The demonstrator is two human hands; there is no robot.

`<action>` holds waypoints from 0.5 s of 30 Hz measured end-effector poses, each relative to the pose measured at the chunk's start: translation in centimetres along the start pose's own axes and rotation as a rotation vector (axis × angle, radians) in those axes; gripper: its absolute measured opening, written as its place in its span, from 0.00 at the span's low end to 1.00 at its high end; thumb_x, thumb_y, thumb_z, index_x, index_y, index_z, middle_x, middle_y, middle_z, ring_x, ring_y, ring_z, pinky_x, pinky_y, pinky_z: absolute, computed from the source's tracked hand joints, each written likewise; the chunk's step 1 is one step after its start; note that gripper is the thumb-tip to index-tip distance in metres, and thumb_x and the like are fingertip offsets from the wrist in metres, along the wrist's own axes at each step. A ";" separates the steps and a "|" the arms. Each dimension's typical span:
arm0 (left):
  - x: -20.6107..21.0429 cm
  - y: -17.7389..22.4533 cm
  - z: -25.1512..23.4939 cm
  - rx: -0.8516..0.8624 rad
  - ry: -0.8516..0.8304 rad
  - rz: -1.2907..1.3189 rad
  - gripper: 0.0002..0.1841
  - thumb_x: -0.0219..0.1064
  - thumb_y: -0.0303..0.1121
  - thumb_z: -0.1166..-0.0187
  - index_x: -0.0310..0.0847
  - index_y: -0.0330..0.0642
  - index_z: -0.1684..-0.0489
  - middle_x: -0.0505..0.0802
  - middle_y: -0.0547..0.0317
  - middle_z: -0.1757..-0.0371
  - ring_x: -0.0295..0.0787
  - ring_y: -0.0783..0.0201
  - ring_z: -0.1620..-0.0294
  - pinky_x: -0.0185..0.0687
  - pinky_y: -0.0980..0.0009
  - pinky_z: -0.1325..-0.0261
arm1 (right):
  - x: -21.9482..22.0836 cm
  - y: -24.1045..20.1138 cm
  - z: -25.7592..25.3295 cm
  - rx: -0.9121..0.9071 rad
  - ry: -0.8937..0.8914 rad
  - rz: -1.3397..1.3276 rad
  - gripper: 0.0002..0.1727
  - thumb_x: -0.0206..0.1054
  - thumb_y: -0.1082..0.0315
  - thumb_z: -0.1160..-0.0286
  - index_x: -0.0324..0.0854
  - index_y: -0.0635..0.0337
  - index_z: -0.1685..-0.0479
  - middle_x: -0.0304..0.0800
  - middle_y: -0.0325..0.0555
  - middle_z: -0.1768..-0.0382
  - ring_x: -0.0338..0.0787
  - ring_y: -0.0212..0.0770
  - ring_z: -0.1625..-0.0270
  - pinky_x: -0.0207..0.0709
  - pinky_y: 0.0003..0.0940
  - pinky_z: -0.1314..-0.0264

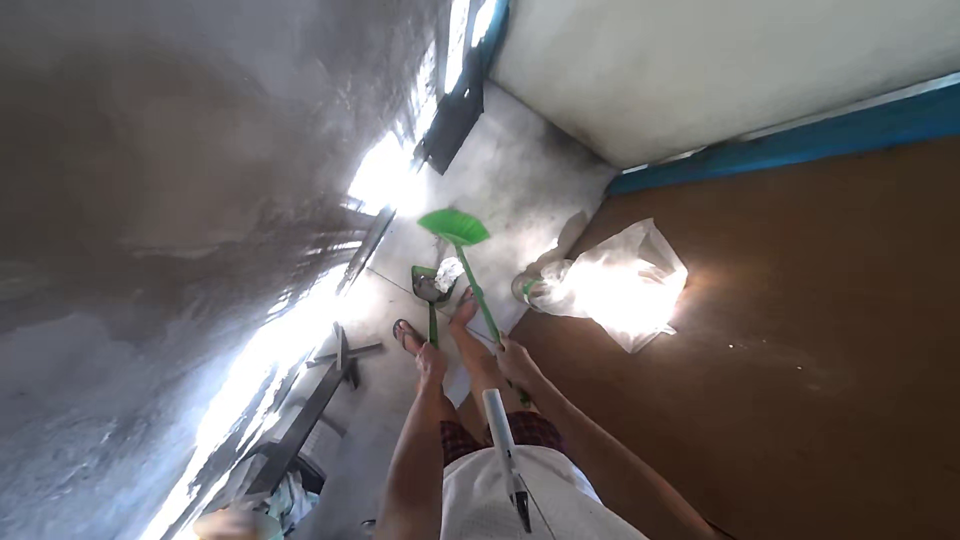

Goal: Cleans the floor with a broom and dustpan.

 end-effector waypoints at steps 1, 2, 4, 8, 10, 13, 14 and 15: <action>-0.1 0.0 0.1 -0.003 0.001 0.013 0.24 0.71 0.40 0.24 0.82 0.36 0.33 0.89 0.38 0.34 0.87 0.42 0.31 0.82 0.42 0.30 | 0.4 0.6 0.9 -0.008 -0.020 0.019 0.30 0.43 0.57 0.05 0.56 0.55 0.07 0.87 0.61 0.40 0.91 0.56 0.46 0.83 0.55 0.41; -0.1 0.0 0.1 -0.007 0.003 0.013 0.24 0.71 0.41 0.24 0.82 0.36 0.33 0.89 0.38 0.34 0.87 0.43 0.31 0.82 0.43 0.30 | 0.6 1.4 1.8 -0.007 -0.051 0.037 0.29 0.43 0.56 0.04 0.57 0.53 0.07 0.87 0.61 0.42 0.91 0.56 0.48 0.83 0.56 0.43; 0.0 0.2 -0.3 -0.013 0.016 0.002 0.25 0.72 0.41 0.26 0.82 0.35 0.33 0.89 0.38 0.34 0.88 0.44 0.31 0.83 0.44 0.31 | 0.4 3.0 3.7 0.009 -0.114 0.058 0.29 0.44 0.54 0.05 0.59 0.47 0.07 0.88 0.59 0.49 0.90 0.55 0.57 0.84 0.56 0.50; -0.9 0.7 0.2 0.003 0.008 0.037 0.24 0.70 0.39 0.26 0.82 0.34 0.34 0.89 0.38 0.33 0.87 0.44 0.30 0.83 0.44 0.31 | -2.1 3.7 9.5 0.044 -0.186 0.018 0.30 0.46 0.52 0.05 0.56 0.41 0.05 0.87 0.54 0.56 0.85 0.47 0.69 0.83 0.47 0.62; -2.5 1.2 2.3 -0.008 -0.081 0.050 0.21 0.66 0.37 0.19 0.81 0.33 0.33 0.87 0.38 0.30 0.84 0.45 0.27 0.80 0.45 0.28 | -2.9 3.3 11.8 0.056 -0.161 -0.017 0.31 0.45 0.52 0.05 0.54 0.41 0.05 0.84 0.52 0.63 0.82 0.44 0.75 0.81 0.43 0.69; -2.2 1.2 1.7 0.001 -0.072 0.058 0.22 0.67 0.38 0.22 0.82 0.32 0.35 0.88 0.37 0.31 0.85 0.43 0.28 0.82 0.43 0.29 | -3.6 1.7 11.8 0.014 -0.080 0.004 0.31 0.44 0.52 0.05 0.52 0.42 0.04 0.86 0.53 0.61 0.84 0.47 0.72 0.83 0.46 0.66; -1.7 1.0 1.2 0.005 -0.056 0.055 0.24 0.69 0.40 0.24 0.83 0.31 0.36 0.88 0.36 0.32 0.86 0.42 0.29 0.83 0.43 0.30 | -3.6 0.9 11.0 -0.007 -0.050 0.032 0.31 0.44 0.53 0.05 0.51 0.44 0.04 0.87 0.55 0.57 0.86 0.49 0.68 0.84 0.49 0.62; -1.5 0.9 0.8 0.008 -0.055 0.055 0.25 0.71 0.41 0.24 0.82 0.30 0.36 0.88 0.35 0.32 0.86 0.42 0.30 0.82 0.42 0.30 | -3.5 0.0 9.9 -0.025 -0.018 0.066 0.31 0.44 0.54 0.04 0.51 0.45 0.04 0.87 0.57 0.55 0.87 0.50 0.66 0.84 0.50 0.59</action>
Point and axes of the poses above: each hand's wrist, its own z-axis away from the middle knuckle, its own x-axis out of the palm, y = z × x, the point moved 9 cm from there along -z, towards the middle knuckle
